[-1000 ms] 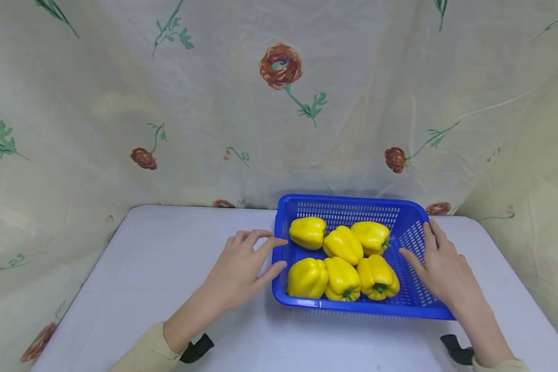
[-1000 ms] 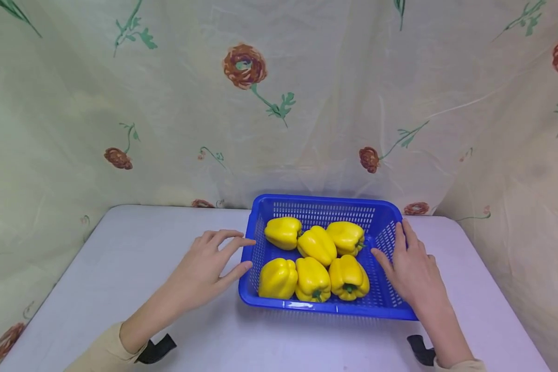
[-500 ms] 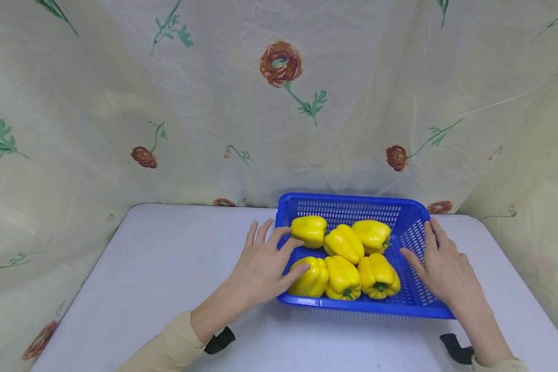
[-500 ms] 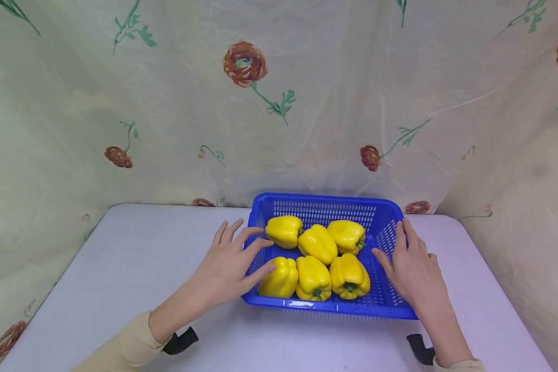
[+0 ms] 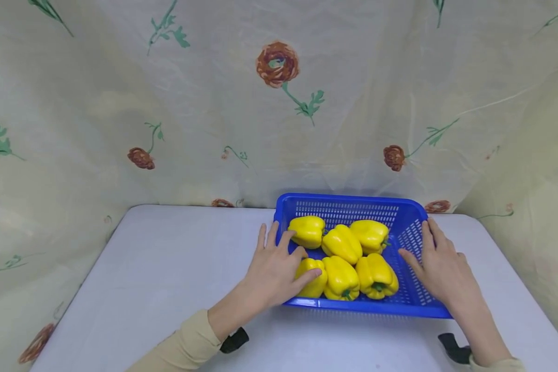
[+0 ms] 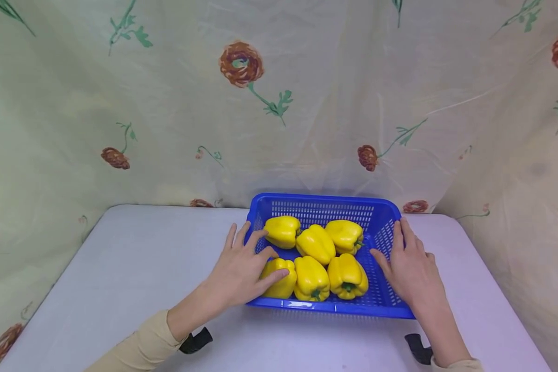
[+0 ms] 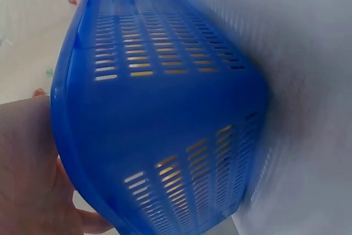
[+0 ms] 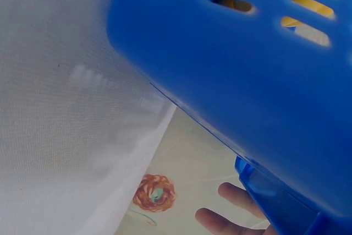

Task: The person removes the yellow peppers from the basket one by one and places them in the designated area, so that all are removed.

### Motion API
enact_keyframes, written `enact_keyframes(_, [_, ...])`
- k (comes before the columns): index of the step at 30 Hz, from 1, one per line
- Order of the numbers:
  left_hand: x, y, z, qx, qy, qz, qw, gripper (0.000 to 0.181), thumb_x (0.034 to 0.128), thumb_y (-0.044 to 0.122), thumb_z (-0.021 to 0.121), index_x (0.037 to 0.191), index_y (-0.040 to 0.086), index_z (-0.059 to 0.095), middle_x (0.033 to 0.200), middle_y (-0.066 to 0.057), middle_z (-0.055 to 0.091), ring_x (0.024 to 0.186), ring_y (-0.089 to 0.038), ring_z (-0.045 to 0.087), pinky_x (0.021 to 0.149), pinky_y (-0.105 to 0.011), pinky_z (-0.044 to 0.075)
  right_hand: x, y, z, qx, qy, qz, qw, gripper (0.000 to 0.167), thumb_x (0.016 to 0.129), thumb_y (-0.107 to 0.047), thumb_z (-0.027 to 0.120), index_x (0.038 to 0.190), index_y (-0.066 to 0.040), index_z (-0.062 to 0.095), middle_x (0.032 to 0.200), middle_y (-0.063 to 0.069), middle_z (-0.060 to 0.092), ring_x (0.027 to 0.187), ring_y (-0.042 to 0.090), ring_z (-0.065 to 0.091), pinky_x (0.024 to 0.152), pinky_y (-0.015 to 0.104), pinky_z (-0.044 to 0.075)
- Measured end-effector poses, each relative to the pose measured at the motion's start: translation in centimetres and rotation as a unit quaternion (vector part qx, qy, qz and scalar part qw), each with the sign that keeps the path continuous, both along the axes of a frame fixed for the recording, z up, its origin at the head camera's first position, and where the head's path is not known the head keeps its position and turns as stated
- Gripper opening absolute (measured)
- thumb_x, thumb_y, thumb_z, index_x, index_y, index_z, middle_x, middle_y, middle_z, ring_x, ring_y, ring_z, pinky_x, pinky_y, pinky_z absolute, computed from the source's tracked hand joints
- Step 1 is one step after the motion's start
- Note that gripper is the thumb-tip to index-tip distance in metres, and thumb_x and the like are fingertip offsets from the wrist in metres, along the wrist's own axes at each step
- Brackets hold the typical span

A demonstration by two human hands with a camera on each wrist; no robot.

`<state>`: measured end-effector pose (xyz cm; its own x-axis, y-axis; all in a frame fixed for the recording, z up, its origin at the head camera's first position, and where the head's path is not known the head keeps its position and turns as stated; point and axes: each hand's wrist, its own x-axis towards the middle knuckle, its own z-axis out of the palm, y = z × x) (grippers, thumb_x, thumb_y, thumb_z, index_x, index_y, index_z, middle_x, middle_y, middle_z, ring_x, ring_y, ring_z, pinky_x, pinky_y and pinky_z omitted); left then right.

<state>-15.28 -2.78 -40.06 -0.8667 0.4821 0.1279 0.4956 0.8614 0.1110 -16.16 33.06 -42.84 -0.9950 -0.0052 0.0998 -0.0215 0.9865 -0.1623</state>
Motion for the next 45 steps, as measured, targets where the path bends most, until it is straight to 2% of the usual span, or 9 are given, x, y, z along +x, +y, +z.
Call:
enact_keyframes(7, [0.4, 0.5, -0.1, 0.007, -0.008, -0.020, 0.9997, 0.052, 0.1052, 0.068, 0.052, 0.129, 0.026, 0.071, 0.153, -0.014, 0.062, 0.156, -0.053, 0.041, 0.130, -0.075, 0.024, 0.0, 0.1, 0.0, 0.007, 0.001, 0.002, 1.0000, 0.095, 0.108, -0.049, 0.059, 0.163, 0.016, 0.019, 0.166, 0.046, 0.023, 0.139, 0.072, 0.039, 0.097, 0.089, 0.040])
enact_keyframes(12, [0.5, 1.0, -0.1, -0.009, 0.008, -0.038, 0.9992, 0.056, 0.1038, 0.071, 0.052, 0.136, 0.029, 0.067, 0.145, -0.010, 0.069, 0.154, -0.051, 0.046, 0.129, -0.073, 0.028, 0.0, 0.2, 0.0, 0.007, -0.002, 0.004, 1.0000, 0.095, 0.108, -0.048, 0.060, 0.163, 0.016, 0.018, 0.167, 0.045, 0.022, 0.139, 0.072, 0.038, 0.097, 0.089, 0.039])
enact_keyframes(16, [0.5, 1.4, 0.0, -0.032, 0.004, -0.050, 0.9982, 0.059, 0.1047, 0.072, 0.048, 0.146, 0.031, 0.061, 0.125, -0.009, 0.080, 0.149, -0.049, 0.052, 0.129, -0.070, 0.032, 0.1, 0.1, 0.0, 0.009, 0.001, 0.009, 0.9999, 0.094, 0.108, -0.047, 0.061, 0.163, 0.016, 0.019, 0.167, 0.045, 0.022, 0.138, 0.072, 0.039, 0.096, 0.089, 0.040])
enact_keyframes(19, [0.5, 1.7, 0.2, -0.056, -0.021, -0.049, 0.9970, 0.060, 0.1059, 0.071, 0.045, 0.151, 0.032, 0.054, 0.097, -0.007, 0.082, 0.146, -0.049, 0.056, 0.130, -0.067, 0.032, 0.1, 0.1, 0.1, 0.011, 0.004, 0.010, 0.9999, 0.094, 0.108, -0.046, 0.061, 0.163, 0.016, 0.019, 0.166, 0.046, 0.022, 0.137, 0.073, 0.040, 0.096, 0.089, 0.041])
enact_keyframes(22, [0.5, 2.0, 0.4, -0.084, -0.054, -0.042, 0.9941, 0.061, 0.1069, 0.071, 0.042, 0.153, 0.031, 0.046, 0.090, -0.007, 0.080, 0.147, -0.049, 0.055, 0.133, -0.065, 0.029, 0.1, 0.1, 0.1, 0.010, 0.004, 0.009, 0.9999, 0.094, 0.107, -0.045, 0.062, 0.163, 0.016, 0.019, 0.166, 0.046, 0.022, 0.137, 0.073, 0.039, 0.096, 0.089, 0.041])
enact_keyframes(25, [0.5, 2.2, 0.6, -0.103, -0.078, -0.038, 0.9909, 0.064, 0.1070, 0.071, 0.041, 0.156, 0.029, 0.041, 0.107, -0.011, 0.082, 0.149, -0.046, 0.055, 0.134, -0.064, 0.025, 0.1, 0.0, 0.0, 0.010, 0.005, 0.009, 0.9999, 0.094, 0.107, -0.045, 0.062, 0.163, 0.016, 0.019, 0.167, 0.045, 0.022, 0.137, 0.073, 0.039, 0.096, 0.089, 0.041])
enact_keyframes(29, [0.3, 2.2, 0.7, -0.106, -0.076, -0.035, 0.9909, 0.074, 0.1033, 0.075, 0.046, 0.158, 0.025, 0.041, 0.133, -0.015, 0.076, 0.144, -0.040, 0.060, 0.134, -0.064, 0.027, 0.1, 0.1, -0.1, 0.010, 0.005, 0.010, 0.9999, 0.094, 0.107, -0.045, 0.063, 0.163, 0.016, 0.019, 0.167, 0.045, 0.022, 0.137, 0.073, 0.040, 0.097, 0.089, 0.040])
enact_keyframes(37, [0.2, 1.8, 0.7, -0.094, -0.001, -0.037, 0.9949, 0.083, 0.0949, 0.078, 0.059, 0.155, 0.022, 0.051, 0.148, -0.014, 0.063, 0.141, -0.037, 0.058, 0.131, -0.064, 0.033, 0.1, 0.0, 0.0, 0.011, 0.005, 0.012, 0.9999, 0.094, 0.107, -0.044, 0.064, 0.164, 0.015, 0.018, 0.168, 0.044, 0.021, 0.137, 0.072, 0.040, 0.097, 0.089, 0.040])
enact_keyframes(45, [0.3, 1.1, 1.4, -0.104, 0.062, -0.034, 0.9921, 0.088, 0.0858, 0.076, 0.075, 0.152, 0.020, 0.059, 0.143, -0.010, 0.067, 0.134, -0.036, 0.062, 0.128, -0.067, 0.037, 0.1, 0.1, 0.0, 0.015, 0.006, 0.012, 0.9998, 0.094, 0.106, -0.043, 0.065, 0.163, 0.016, 0.019, 0.167, 0.044, 0.022, 0.136, 0.073, 0.041, 0.096, 0.089, 0.041])
